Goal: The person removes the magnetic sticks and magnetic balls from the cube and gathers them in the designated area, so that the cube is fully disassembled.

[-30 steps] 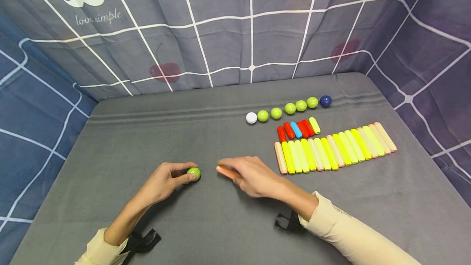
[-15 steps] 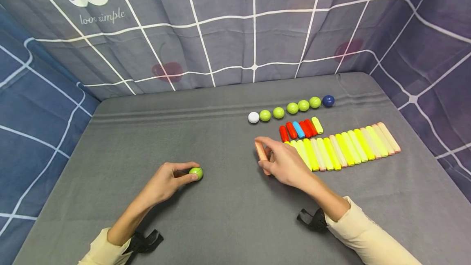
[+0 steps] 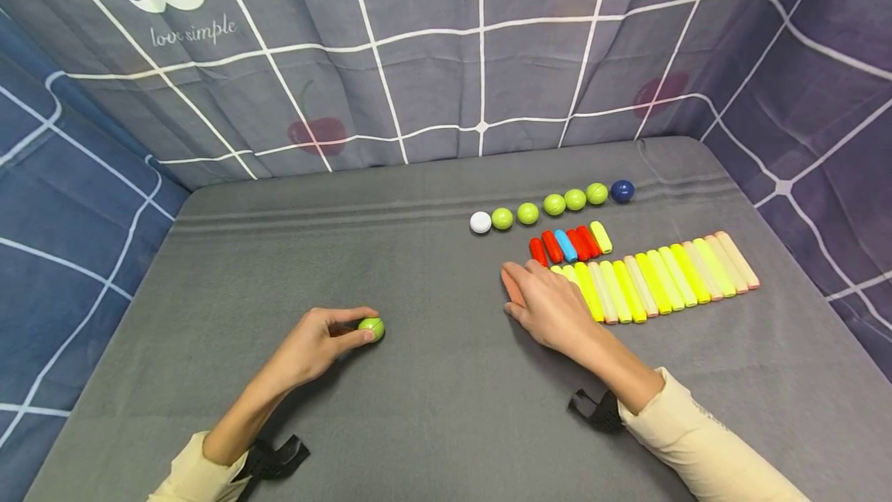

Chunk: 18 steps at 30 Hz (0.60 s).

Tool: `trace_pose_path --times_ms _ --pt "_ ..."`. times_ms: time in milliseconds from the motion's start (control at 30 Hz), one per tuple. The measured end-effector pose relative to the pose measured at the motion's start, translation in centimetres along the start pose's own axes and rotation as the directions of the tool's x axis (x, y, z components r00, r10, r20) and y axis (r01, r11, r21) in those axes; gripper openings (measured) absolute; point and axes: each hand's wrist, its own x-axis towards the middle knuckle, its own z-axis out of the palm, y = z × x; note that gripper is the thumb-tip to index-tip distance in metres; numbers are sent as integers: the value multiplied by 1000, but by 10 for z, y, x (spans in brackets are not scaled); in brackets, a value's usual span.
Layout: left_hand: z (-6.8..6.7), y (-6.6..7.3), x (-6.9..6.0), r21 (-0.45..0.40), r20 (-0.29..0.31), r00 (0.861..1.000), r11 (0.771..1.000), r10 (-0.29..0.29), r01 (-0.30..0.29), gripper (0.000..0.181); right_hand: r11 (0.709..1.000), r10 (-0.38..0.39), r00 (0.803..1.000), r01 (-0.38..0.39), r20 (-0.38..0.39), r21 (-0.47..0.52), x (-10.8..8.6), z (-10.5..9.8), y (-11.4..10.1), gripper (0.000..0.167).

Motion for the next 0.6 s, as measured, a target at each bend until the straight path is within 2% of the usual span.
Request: trace_pose_path --times_ms 67,133,200,300,367,467,600 --pt "0 0 0 1 -3 1000 1000 -1 1 29 1000 -14 1000 15 -7 18 0 0 3 48" --pt "0 1 0 3 -7 1000 1000 -3 3 29 998 -37 999 37 -12 50 0 -1 6 31" --pt "1 1 0 3 -8 1000 1000 -2 2 29 995 -52 999 53 -13 86 0 -4 9 28" --pt "0 0 -1 0 -7 1000 1000 10 -10 29 990 -55 998 51 22 135 -2 -7 15 34" --pt "0 -1 -1 1 -8 1000 1000 14 -14 30 987 -48 998 40 45 158 -3 -8 18 50" --pt "0 -1 -1 3 -11 1000 1000 14 -14 30 984 -48 997 36 68 175 -3 -8 20 51" --pt "1 0 -1 5 -13 1000 1000 10 -10 30 984 -49 997 39 59 173 -3 -7 21 52"
